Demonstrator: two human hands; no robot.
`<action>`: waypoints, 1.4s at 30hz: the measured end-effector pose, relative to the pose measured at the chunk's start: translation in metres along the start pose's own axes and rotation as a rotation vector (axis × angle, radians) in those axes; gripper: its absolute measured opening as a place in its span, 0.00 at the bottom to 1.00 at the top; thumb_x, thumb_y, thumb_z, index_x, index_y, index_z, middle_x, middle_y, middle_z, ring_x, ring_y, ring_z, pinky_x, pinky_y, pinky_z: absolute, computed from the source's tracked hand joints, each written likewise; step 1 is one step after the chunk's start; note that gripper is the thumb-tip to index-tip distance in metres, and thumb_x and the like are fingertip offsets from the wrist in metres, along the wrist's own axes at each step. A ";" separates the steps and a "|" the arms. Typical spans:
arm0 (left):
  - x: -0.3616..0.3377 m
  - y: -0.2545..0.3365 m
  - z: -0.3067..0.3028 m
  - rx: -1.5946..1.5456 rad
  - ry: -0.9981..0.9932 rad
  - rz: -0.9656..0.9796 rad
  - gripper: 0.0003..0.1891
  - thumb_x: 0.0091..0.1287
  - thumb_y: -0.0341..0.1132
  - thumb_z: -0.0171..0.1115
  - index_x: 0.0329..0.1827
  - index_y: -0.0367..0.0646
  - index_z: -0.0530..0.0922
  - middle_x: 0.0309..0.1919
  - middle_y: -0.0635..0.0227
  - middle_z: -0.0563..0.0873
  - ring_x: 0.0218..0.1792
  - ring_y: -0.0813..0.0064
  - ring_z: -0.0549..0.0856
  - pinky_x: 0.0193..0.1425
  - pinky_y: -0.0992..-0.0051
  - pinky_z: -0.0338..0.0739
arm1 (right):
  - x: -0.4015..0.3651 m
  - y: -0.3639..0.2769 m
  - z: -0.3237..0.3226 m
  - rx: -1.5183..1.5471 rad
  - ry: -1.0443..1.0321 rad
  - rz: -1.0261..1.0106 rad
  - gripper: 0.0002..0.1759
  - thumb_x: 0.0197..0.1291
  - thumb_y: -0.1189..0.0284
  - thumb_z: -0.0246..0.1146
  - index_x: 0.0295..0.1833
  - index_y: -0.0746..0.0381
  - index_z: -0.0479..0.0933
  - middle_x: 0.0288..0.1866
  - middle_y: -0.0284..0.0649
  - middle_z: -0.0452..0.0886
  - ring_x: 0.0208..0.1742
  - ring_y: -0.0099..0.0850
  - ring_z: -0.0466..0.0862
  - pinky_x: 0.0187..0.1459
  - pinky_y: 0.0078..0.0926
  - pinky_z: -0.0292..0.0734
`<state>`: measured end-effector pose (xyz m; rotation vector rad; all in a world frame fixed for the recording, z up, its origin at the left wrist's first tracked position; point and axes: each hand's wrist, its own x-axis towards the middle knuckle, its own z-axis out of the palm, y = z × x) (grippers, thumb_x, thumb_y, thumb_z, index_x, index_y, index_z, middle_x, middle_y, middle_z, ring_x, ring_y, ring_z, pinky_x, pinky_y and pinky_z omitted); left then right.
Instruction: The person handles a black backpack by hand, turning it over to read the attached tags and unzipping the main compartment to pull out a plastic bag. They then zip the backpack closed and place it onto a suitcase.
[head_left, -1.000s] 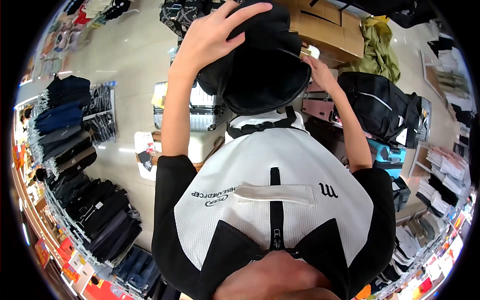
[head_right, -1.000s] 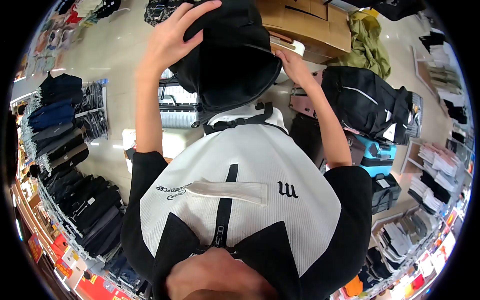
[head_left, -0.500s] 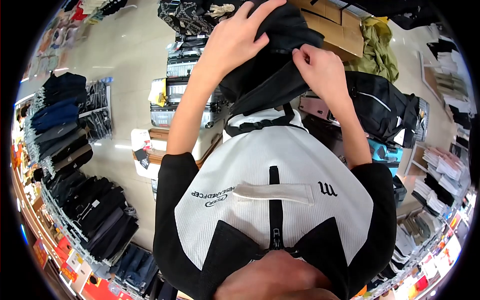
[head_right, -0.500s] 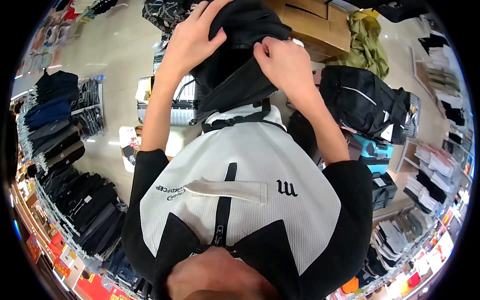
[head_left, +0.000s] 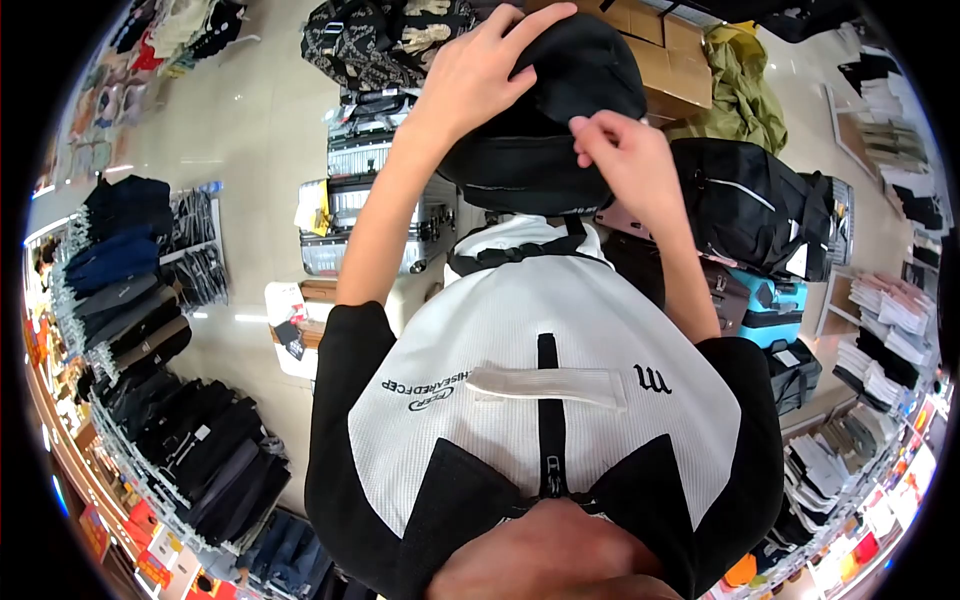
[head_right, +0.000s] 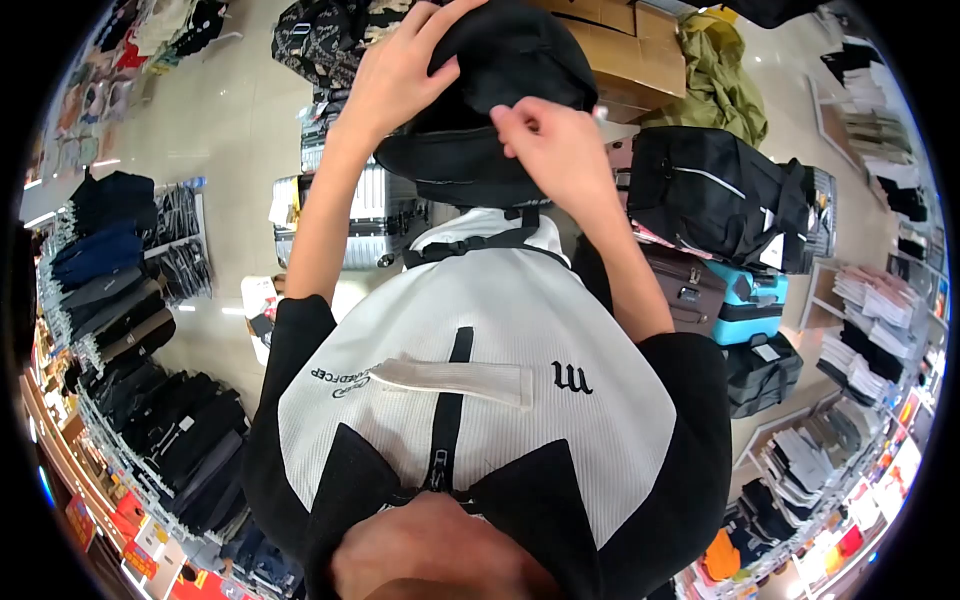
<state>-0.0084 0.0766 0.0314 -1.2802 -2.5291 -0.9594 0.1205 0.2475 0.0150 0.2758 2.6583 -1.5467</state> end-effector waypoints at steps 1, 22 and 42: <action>0.001 -0.003 0.005 0.008 0.043 0.050 0.41 0.55 0.26 0.62 0.76 0.55 0.62 0.47 0.55 0.75 0.40 0.47 0.81 0.45 0.58 0.78 | 0.000 -0.013 -0.001 -0.048 -0.031 0.083 0.20 0.69 0.60 0.61 0.33 0.67 0.79 0.19 0.33 0.76 0.23 0.17 0.72 0.27 0.19 0.65; -0.079 0.021 0.087 -0.662 0.161 -0.253 0.03 0.64 0.22 0.65 0.39 0.36 0.83 0.33 0.65 0.82 0.34 0.69 0.83 0.40 0.75 0.76 | 0.009 0.024 -0.007 -0.160 0.260 -0.429 0.13 0.65 0.71 0.62 0.53 0.64 0.77 0.53 0.40 0.79 0.56 0.33 0.78 0.57 0.28 0.73; -0.202 -0.141 0.125 -1.141 0.809 -1.107 0.06 0.72 0.33 0.60 0.47 0.46 0.82 0.33 0.78 0.79 0.32 0.84 0.77 0.36 0.82 0.71 | 0.026 -0.024 -0.009 0.211 -0.035 -0.388 0.29 0.49 0.76 0.74 0.57 0.61 0.71 0.50 0.33 0.79 0.52 0.23 0.78 0.58 0.21 0.72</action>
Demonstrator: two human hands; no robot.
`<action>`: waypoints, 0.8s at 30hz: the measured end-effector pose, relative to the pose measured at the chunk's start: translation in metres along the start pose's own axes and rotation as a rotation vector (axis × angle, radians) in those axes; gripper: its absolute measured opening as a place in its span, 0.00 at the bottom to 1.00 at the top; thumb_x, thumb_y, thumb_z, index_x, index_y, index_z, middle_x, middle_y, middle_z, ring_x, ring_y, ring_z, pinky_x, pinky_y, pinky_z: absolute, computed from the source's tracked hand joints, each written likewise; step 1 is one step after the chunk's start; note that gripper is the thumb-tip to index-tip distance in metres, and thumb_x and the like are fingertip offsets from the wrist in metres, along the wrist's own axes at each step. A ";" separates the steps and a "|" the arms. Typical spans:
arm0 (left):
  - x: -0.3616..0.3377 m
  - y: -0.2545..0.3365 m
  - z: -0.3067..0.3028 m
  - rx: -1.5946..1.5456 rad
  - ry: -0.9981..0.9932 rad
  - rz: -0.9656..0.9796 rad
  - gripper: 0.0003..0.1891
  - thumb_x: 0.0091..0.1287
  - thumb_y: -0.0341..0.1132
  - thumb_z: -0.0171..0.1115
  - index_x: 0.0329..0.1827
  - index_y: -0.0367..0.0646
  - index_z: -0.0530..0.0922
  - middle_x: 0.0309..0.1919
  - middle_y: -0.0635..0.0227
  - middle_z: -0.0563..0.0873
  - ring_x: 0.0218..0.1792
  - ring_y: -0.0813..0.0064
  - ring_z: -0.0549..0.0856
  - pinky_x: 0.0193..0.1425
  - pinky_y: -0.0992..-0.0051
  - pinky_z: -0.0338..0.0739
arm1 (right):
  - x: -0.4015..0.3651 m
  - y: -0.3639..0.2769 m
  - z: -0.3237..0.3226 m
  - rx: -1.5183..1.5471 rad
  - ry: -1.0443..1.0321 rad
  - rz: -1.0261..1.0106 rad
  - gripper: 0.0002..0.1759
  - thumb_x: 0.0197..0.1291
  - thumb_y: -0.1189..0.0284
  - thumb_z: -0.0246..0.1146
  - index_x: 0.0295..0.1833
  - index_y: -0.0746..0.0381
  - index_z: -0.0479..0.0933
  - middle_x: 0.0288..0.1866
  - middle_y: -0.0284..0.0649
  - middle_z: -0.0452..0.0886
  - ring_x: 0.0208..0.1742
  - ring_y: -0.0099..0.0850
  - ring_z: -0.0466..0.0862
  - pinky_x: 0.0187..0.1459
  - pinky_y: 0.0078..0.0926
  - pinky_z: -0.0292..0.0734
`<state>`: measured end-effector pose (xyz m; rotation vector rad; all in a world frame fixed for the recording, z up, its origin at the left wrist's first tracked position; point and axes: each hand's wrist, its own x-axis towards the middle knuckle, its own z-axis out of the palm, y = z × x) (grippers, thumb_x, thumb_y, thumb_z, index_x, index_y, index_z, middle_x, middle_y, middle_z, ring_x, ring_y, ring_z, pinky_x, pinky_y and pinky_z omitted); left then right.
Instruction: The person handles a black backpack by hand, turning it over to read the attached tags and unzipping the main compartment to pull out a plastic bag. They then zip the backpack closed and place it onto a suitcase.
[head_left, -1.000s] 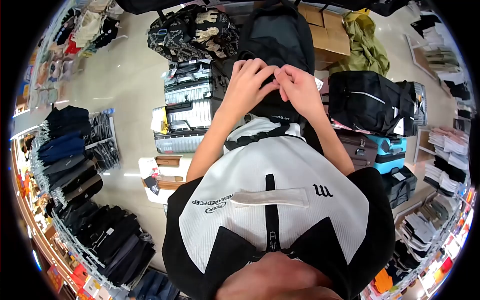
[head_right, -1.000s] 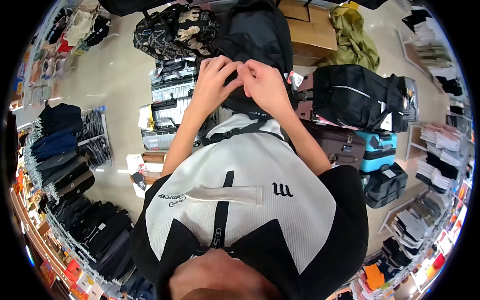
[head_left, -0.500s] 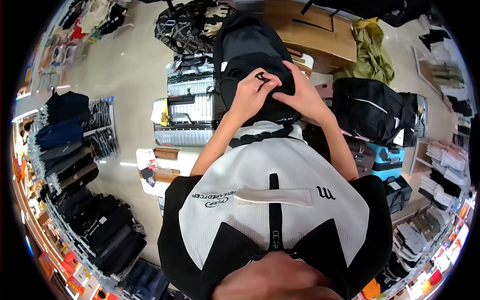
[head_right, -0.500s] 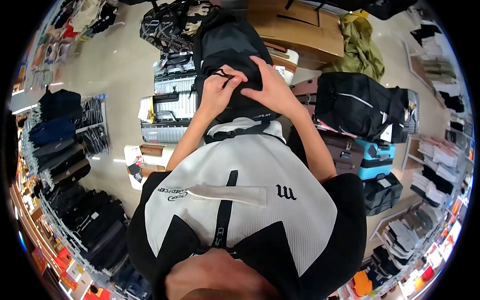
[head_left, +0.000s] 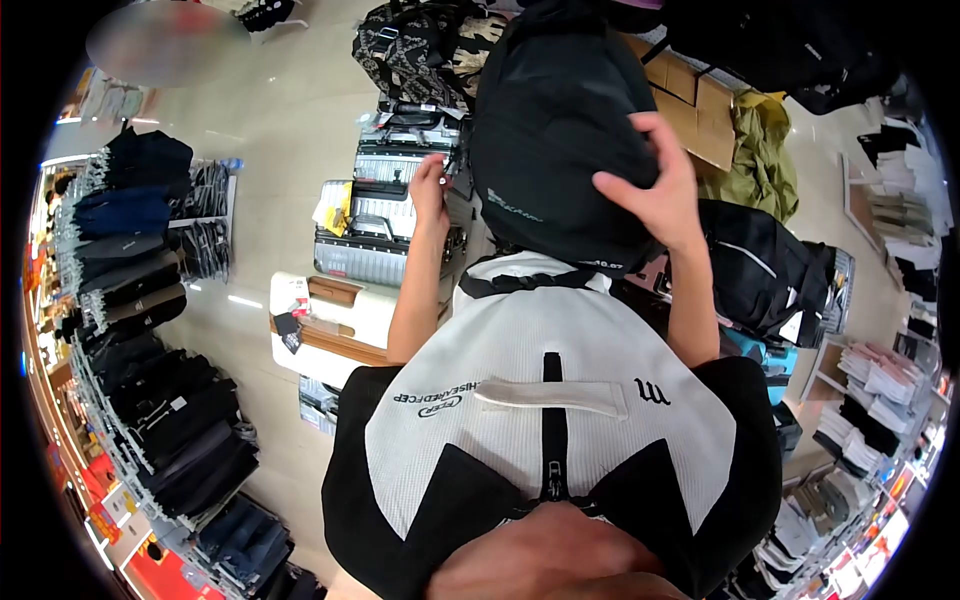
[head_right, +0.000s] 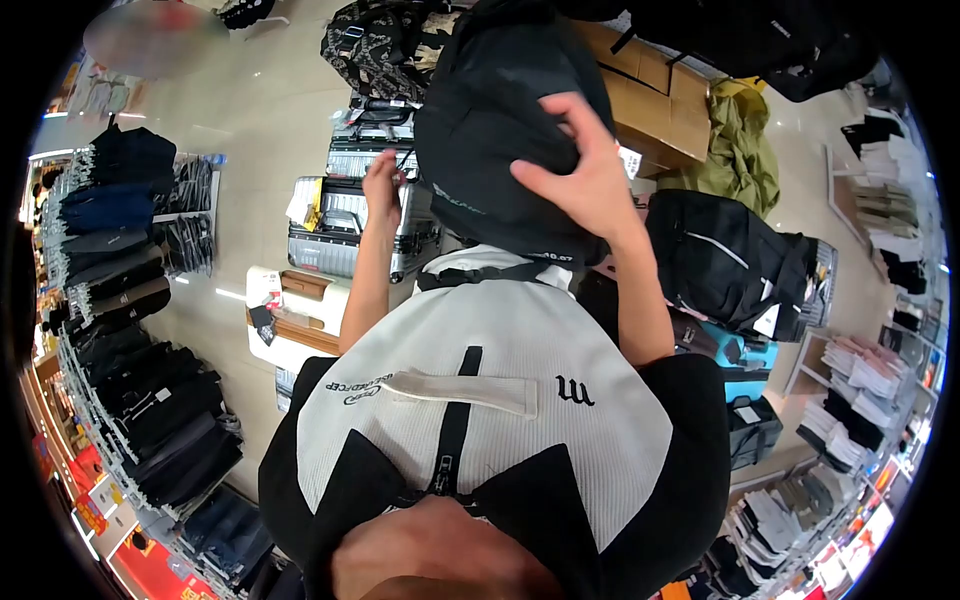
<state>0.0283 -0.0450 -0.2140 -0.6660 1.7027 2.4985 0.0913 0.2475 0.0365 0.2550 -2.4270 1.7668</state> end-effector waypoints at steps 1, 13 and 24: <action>0.000 -0.019 -0.011 0.020 0.003 -0.140 0.07 0.72 0.33 0.60 0.49 0.46 0.81 0.33 0.77 0.79 0.31 0.83 0.77 0.34 0.81 0.73 | 0.002 0.002 -0.006 0.144 0.036 0.024 0.31 0.47 0.76 0.75 0.58 0.61 0.71 0.50 0.33 0.78 0.51 0.23 0.78 0.57 0.22 0.73; -0.037 0.116 0.075 0.071 -0.454 0.234 0.25 0.78 0.53 0.45 0.61 0.41 0.75 0.41 0.70 0.82 0.41 0.82 0.78 0.50 0.79 0.71 | -0.010 -0.039 -0.018 0.229 -0.053 -0.118 0.29 0.42 0.79 0.74 0.51 0.63 0.70 0.45 0.31 0.76 0.46 0.19 0.76 0.53 0.17 0.69; -0.062 0.112 0.050 0.290 -0.484 0.234 0.13 0.75 0.44 0.58 0.42 0.43 0.77 0.31 0.82 0.75 0.34 0.87 0.70 0.42 0.85 0.64 | -0.010 -0.026 -0.022 0.254 0.048 -0.075 0.30 0.39 0.77 0.75 0.50 0.63 0.70 0.44 0.31 0.74 0.45 0.20 0.74 0.51 0.18 0.68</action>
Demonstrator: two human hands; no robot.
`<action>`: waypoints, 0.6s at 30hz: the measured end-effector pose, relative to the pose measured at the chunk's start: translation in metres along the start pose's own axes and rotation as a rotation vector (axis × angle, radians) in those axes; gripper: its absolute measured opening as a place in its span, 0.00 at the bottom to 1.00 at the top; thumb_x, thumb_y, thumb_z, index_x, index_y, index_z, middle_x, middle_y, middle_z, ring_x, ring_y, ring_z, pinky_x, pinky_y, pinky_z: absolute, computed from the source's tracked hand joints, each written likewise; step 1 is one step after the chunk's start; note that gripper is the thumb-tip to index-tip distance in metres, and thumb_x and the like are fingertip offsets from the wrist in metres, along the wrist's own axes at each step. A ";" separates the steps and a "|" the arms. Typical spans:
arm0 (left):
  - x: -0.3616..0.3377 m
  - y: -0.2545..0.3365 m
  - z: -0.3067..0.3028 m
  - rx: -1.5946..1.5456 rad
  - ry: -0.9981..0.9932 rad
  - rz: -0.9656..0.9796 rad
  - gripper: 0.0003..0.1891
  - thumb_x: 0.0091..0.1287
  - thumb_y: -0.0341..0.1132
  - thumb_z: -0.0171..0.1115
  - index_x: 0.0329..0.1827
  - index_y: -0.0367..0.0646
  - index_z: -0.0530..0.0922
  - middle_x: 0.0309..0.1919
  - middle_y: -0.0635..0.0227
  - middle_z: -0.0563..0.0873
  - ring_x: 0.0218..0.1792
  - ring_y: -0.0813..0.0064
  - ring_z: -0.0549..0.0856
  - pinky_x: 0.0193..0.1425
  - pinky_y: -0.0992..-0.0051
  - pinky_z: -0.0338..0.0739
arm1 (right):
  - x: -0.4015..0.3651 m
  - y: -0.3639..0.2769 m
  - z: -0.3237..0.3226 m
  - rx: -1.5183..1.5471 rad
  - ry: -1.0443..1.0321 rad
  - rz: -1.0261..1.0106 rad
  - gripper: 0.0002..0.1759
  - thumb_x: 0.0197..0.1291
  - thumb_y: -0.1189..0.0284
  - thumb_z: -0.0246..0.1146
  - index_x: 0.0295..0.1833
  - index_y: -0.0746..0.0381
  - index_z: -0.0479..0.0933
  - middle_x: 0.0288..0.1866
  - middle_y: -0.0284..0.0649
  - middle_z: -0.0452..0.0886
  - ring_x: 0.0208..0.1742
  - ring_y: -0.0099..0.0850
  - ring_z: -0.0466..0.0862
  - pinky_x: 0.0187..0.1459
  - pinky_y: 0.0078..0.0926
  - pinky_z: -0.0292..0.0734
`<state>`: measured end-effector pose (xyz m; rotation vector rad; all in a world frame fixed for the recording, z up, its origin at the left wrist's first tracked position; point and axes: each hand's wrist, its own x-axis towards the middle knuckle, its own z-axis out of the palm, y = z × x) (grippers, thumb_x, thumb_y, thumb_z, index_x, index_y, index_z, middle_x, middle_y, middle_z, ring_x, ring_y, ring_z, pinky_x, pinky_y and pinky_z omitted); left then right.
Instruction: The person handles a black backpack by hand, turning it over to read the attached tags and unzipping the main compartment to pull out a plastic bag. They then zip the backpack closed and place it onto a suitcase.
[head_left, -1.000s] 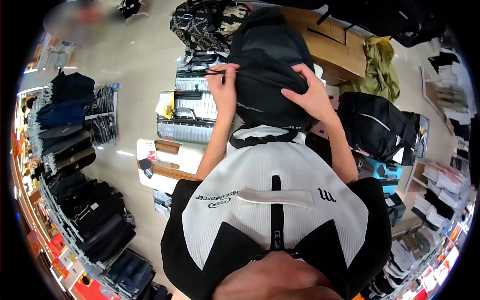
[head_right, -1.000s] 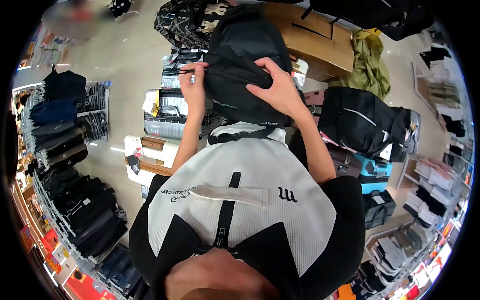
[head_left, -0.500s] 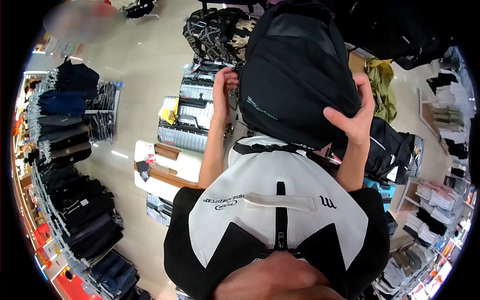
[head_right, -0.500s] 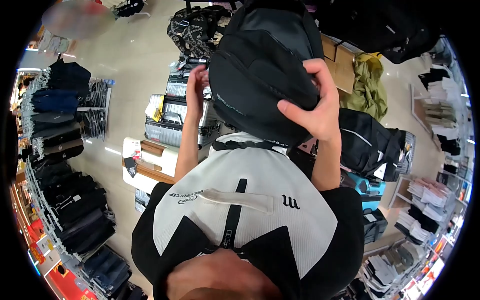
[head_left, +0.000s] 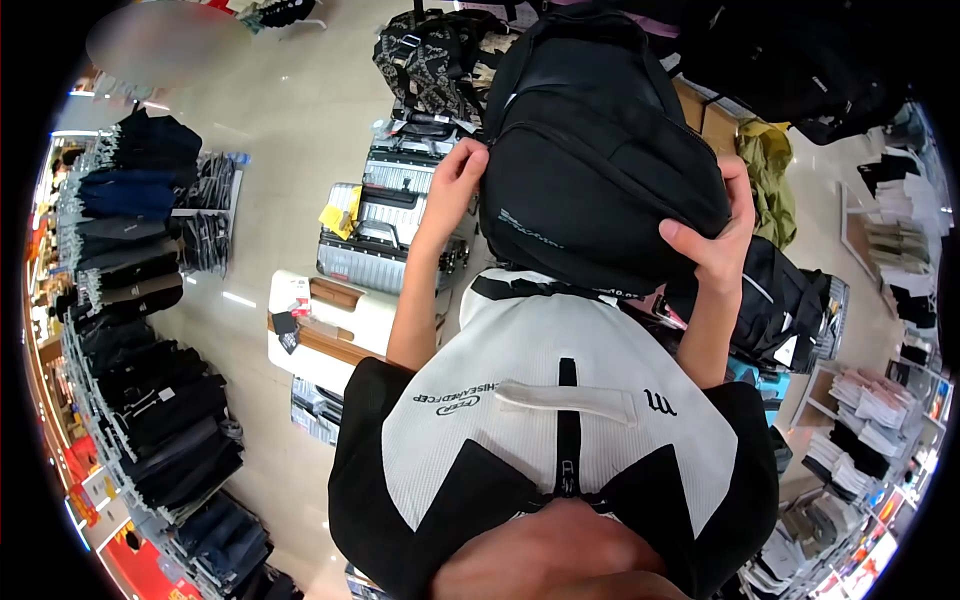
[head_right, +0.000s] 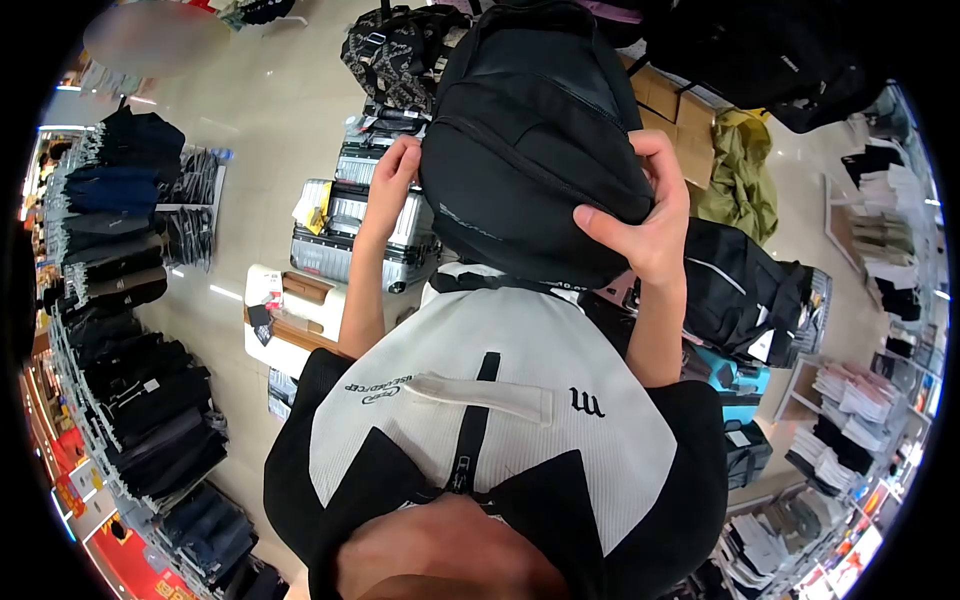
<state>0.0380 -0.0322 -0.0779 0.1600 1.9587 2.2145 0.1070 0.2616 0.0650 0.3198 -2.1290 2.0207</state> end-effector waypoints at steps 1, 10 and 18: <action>-0.002 0.001 -0.001 -0.123 -0.013 -0.029 0.12 0.75 0.44 0.58 0.41 0.45 0.76 0.32 0.83 0.74 0.35 0.88 0.70 0.43 0.85 0.63 | 0.000 0.000 0.000 0.009 -0.006 0.005 0.30 0.39 0.76 0.75 0.50 0.63 0.70 0.44 0.31 0.74 0.45 0.20 0.74 0.52 0.18 0.68; -0.039 -0.065 -0.028 -0.263 -0.060 -0.378 0.08 0.71 0.42 0.63 0.39 0.49 0.77 0.35 0.83 0.76 0.39 0.85 0.71 0.49 0.82 0.64 | 0.000 0.001 0.003 0.061 -0.015 -0.044 0.31 0.40 0.77 0.75 0.52 0.64 0.70 0.46 0.33 0.76 0.46 0.21 0.76 0.52 0.18 0.69; -0.043 -0.103 -0.059 0.083 -0.040 -0.428 0.17 0.71 0.45 0.62 0.59 0.48 0.78 0.43 0.77 0.79 0.47 0.81 0.75 0.58 0.78 0.67 | 0.002 -0.002 0.003 0.125 -0.165 -0.019 0.30 0.42 0.81 0.74 0.53 0.64 0.69 0.46 0.33 0.77 0.48 0.20 0.77 0.54 0.19 0.70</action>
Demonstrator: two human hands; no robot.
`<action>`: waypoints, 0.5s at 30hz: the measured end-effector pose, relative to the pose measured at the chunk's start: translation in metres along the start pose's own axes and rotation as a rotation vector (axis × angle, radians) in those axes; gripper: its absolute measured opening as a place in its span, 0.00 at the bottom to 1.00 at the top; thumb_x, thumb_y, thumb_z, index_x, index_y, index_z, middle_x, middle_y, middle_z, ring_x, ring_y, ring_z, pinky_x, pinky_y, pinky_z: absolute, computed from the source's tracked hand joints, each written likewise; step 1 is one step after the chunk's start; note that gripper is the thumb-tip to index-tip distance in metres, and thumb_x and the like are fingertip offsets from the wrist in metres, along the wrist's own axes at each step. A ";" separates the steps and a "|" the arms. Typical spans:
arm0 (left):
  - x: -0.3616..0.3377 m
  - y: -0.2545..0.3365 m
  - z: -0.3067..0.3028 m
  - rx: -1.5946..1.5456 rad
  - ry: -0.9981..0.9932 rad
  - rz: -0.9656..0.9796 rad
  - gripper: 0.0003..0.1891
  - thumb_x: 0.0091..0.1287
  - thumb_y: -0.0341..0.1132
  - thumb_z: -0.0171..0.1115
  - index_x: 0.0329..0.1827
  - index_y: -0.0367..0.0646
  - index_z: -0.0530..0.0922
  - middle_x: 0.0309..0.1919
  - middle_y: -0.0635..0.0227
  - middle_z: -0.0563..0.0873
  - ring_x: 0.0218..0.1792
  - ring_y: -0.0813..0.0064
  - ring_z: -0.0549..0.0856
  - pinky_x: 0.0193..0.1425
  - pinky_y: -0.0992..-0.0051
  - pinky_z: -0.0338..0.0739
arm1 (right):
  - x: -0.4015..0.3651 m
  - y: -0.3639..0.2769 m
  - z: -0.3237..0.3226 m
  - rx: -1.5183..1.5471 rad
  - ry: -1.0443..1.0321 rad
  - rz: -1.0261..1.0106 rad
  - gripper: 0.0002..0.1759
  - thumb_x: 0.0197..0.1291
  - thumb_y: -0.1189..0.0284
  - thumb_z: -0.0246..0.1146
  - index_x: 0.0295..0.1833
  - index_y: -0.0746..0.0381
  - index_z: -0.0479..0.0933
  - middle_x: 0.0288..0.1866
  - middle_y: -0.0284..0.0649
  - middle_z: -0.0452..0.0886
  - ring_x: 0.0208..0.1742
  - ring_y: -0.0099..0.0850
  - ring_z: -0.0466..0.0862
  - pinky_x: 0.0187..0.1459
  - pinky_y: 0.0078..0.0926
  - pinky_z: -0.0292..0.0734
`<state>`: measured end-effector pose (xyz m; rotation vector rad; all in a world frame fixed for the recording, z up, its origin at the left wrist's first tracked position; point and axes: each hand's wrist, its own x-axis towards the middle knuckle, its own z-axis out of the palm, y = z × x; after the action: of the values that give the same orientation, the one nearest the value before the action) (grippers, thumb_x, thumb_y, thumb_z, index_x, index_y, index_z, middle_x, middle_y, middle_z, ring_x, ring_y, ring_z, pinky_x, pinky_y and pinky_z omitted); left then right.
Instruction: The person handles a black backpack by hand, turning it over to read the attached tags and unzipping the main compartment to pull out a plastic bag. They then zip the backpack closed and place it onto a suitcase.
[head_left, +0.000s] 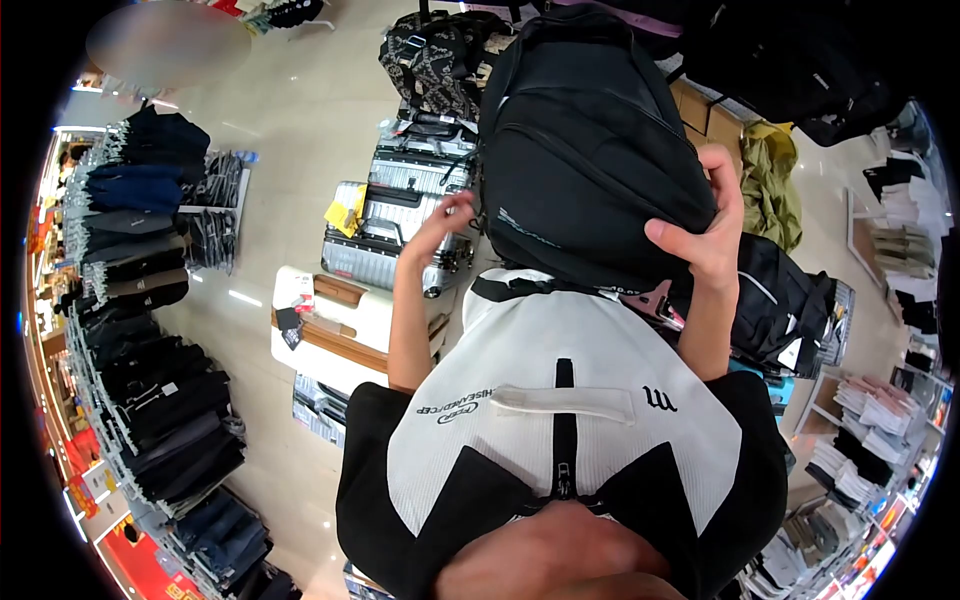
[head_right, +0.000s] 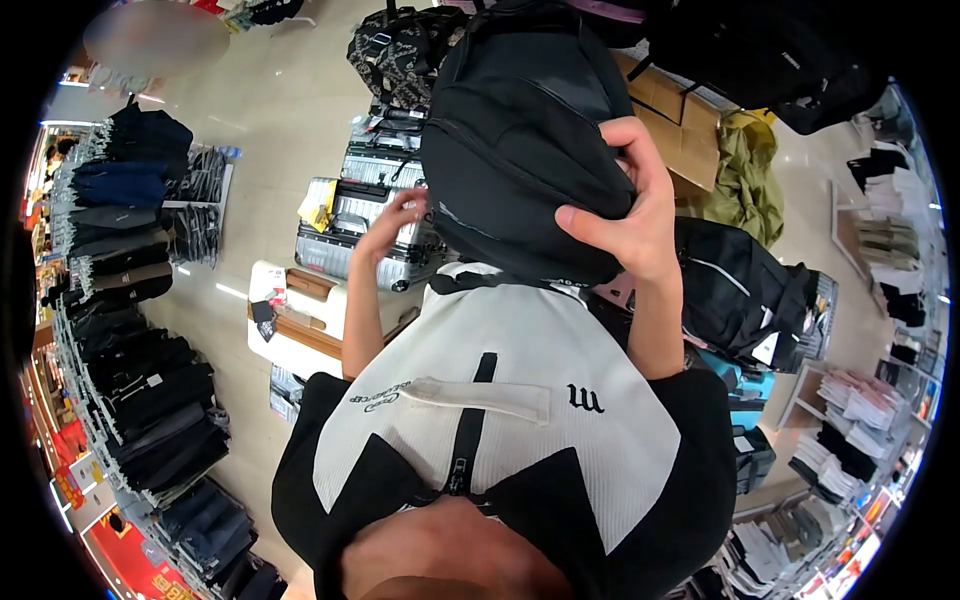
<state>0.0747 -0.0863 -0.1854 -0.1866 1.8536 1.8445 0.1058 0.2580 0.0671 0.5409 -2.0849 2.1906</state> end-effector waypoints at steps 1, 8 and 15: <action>0.012 0.008 -0.008 -0.025 0.042 0.039 0.24 0.71 0.47 0.61 0.67 0.49 0.73 0.51 0.75 0.79 0.53 0.79 0.75 0.61 0.78 0.66 | 0.000 0.001 0.000 0.016 -0.018 0.010 0.30 0.41 0.81 0.74 0.53 0.63 0.70 0.47 0.32 0.76 0.48 0.20 0.76 0.55 0.18 0.70; 0.062 0.110 0.029 0.152 0.160 0.349 0.31 0.73 0.43 0.60 0.74 0.42 0.59 0.61 0.59 0.78 0.60 0.70 0.76 0.66 0.74 0.68 | -0.007 -0.003 0.010 0.024 -0.199 0.036 0.29 0.40 0.82 0.72 0.51 0.62 0.71 0.49 0.30 0.73 0.48 0.19 0.75 0.56 0.18 0.69; 0.076 0.099 0.010 -0.176 -0.168 0.140 0.29 0.75 0.43 0.57 0.73 0.36 0.66 0.64 0.58 0.78 0.61 0.67 0.79 0.65 0.71 0.76 | 0.004 0.011 -0.021 -0.154 0.190 0.065 0.36 0.39 0.81 0.75 0.59 0.62 0.73 0.48 0.31 0.80 0.51 0.22 0.77 0.57 0.20 0.70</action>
<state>-0.0317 -0.0502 -0.1296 0.0382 1.6267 2.0523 0.0945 0.2766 0.0577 0.2454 -2.1712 2.0009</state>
